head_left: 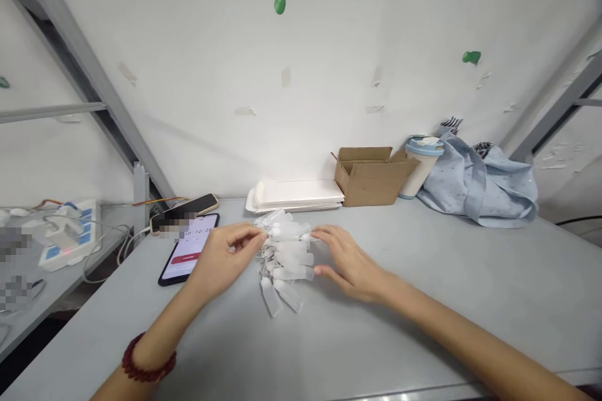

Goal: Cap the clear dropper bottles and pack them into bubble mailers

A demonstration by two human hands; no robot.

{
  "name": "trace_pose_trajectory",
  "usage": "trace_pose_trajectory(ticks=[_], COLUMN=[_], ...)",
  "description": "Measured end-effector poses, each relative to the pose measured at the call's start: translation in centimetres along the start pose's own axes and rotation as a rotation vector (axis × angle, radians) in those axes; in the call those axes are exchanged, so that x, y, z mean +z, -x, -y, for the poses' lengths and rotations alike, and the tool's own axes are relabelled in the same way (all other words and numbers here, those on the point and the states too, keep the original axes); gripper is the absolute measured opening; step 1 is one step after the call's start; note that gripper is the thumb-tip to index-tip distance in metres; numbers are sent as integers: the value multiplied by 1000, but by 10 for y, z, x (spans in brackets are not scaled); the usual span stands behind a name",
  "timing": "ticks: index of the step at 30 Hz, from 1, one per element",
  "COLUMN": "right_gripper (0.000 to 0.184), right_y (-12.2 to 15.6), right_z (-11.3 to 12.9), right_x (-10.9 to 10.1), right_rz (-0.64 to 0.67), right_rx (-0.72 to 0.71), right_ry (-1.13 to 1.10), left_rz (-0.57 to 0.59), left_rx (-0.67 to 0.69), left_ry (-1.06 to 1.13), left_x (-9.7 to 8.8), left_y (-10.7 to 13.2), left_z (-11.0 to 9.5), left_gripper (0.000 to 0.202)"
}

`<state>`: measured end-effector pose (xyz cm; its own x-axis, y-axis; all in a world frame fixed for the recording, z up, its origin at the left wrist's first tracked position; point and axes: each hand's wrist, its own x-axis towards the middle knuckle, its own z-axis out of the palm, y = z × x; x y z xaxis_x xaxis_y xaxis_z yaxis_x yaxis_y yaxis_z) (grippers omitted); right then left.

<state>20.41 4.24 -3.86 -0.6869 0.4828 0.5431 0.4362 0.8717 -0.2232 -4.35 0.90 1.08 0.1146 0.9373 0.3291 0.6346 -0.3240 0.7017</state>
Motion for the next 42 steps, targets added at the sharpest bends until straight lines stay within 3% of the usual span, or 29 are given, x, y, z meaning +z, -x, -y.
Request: trace_pose_trajectory(ticks=[2,4,7,9,12,18,21,24,27,30,33,35,38,42], right_gripper=[37,30,21,15,14,22,26,30,30,23,26,26,37,84], right_y=[-16,-38,-70,-84,-93,-92,-90,-78,-53,-20,3,8,6,4], right_z=[-16,-34,-58,-71,-85,-99,-93,-77,-57,-37,-20,-11,-3,5], right_x=[2,4,5,5,6,9,7,2,-4,-10,-14,-16,-19,-23], right_rz=[-6,75,119,171,232,239,176,74,-16,-231,-238,-198,-94,101], right_rx=[37,123,163,153,136,68,-5,-85,-155,-369,-507,-482,-259,-9], right_ry=[134,339,420,456,511,615,632,623,605,504,434,407,332,219], left_rz=[4,66,149,142,97,120,71,27,95,182,163,141,206,360], left_rx=[-48,-68,-80,-97,-126,-169,-228,-428,-579,-547,-510,-513,-498,-424], left_ry=[3,6,-59,-105,-152,-86,63,406,774,971,951,866,786,732], left_x=[-1,2,10,13,12,9,8,1,-8,-12,-8,-3,6,20], left_y=[-4,-7,-7,-7,-6,-5,-6,-8,-10,-10,-8,-6,-2,6], left_z=[8,15,20,22,23,20,16,12,9,8,8,6,0,-9], left_gripper=[26,29,36,37,35,38,42,53,65,48,17,10,16,13])
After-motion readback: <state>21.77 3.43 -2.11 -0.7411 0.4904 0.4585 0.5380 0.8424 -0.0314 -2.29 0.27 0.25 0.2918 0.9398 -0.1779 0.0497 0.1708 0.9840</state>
